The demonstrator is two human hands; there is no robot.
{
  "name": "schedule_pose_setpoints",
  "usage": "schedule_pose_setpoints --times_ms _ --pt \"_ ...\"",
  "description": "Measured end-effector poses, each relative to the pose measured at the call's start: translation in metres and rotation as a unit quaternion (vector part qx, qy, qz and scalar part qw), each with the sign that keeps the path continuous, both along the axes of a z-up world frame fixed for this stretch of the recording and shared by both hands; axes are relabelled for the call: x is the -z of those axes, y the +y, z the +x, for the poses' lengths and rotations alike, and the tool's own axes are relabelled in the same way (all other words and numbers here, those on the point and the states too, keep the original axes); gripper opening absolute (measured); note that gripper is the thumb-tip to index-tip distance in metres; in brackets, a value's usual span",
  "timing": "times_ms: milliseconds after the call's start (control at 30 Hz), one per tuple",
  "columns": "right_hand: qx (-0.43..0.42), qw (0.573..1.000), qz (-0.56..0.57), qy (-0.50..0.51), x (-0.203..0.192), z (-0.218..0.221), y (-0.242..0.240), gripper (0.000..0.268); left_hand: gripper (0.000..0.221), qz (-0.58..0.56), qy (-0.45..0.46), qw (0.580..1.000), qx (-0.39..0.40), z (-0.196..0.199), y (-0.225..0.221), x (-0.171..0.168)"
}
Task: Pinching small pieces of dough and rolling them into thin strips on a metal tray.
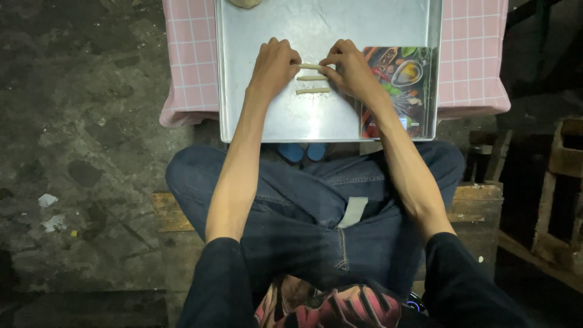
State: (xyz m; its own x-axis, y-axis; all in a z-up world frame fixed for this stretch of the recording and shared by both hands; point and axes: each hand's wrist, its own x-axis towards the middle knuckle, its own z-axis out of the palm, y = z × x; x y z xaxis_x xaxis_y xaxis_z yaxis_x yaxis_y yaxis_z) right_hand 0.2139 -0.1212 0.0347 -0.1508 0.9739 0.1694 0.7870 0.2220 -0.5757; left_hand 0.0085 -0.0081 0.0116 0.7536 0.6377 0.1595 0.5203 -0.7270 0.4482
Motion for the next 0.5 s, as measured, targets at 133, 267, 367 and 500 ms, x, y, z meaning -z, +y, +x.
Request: schedule_pose_setpoints --times_ms 133,267,367,500 --pt "0.002 1.0 0.024 -0.012 0.007 0.005 0.002 0.017 0.007 -0.039 0.017 0.999 -0.011 -0.001 0.002 -0.005" --pt "0.008 0.999 0.028 -0.023 0.006 0.009 0.0 0.02 0.007 -0.044 0.031 0.998 -0.015 0.002 0.006 -0.001" --pt "0.004 0.999 0.027 -0.03 0.002 0.006 0.002 0.023 0.007 -0.066 0.048 0.997 -0.017 0.003 0.006 -0.008" --pt "-0.003 0.998 0.05 -0.025 0.002 -0.003 0.008 0.028 0.008 -0.082 0.065 0.994 -0.02 0.005 0.009 -0.005"
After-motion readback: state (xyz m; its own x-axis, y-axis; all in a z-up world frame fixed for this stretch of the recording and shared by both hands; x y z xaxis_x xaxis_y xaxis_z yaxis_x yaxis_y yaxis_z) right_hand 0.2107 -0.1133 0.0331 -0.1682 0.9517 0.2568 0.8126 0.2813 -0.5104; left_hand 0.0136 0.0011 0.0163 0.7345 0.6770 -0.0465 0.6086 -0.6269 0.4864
